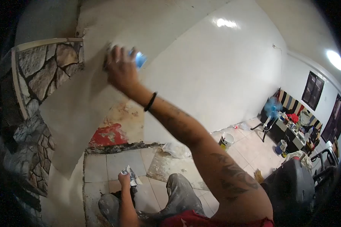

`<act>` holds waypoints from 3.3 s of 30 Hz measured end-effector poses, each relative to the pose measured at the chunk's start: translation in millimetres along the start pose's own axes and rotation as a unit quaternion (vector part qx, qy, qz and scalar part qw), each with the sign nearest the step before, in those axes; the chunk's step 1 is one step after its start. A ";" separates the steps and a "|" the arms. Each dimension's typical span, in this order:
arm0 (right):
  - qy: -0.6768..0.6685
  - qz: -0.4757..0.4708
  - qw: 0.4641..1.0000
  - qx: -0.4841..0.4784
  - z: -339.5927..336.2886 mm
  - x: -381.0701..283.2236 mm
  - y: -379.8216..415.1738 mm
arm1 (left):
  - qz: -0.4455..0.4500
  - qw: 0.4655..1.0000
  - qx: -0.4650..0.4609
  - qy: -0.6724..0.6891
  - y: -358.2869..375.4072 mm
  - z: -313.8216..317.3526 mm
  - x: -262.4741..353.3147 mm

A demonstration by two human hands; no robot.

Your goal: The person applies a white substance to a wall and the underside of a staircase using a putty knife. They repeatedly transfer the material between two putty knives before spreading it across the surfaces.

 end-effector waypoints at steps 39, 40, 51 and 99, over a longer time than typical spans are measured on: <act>-0.609 0.496 0.464 -0.409 -129.8 -115.2 538.0 | -0.141 0.924 -0.080 0.346 165.5 -78.3 122.9; -0.662 0.641 0.193 -0.337 -133.3 -110.4 519.9 | -0.147 0.929 -0.096 0.326 167.7 -77.1 123.4; -0.707 0.512 0.366 -0.323 -165.8 -99.2 436.9 | -0.168 0.934 -0.079 0.306 171.3 -54.1 99.8; -0.717 0.327 0.378 -0.486 -40.0 -219.8 592.3 | -0.367 0.907 -0.190 -0.073 -36.6 6.1 -123.6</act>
Point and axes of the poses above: each hand's wrist, its own y-axis away from the middle knuckle, its own z-axis out of the palm, x = y × z, the point moved 6 cm from there along -y, towards the middle knuckle, and after that the axes turned 1 degree about -x, right-handed, at the moved point
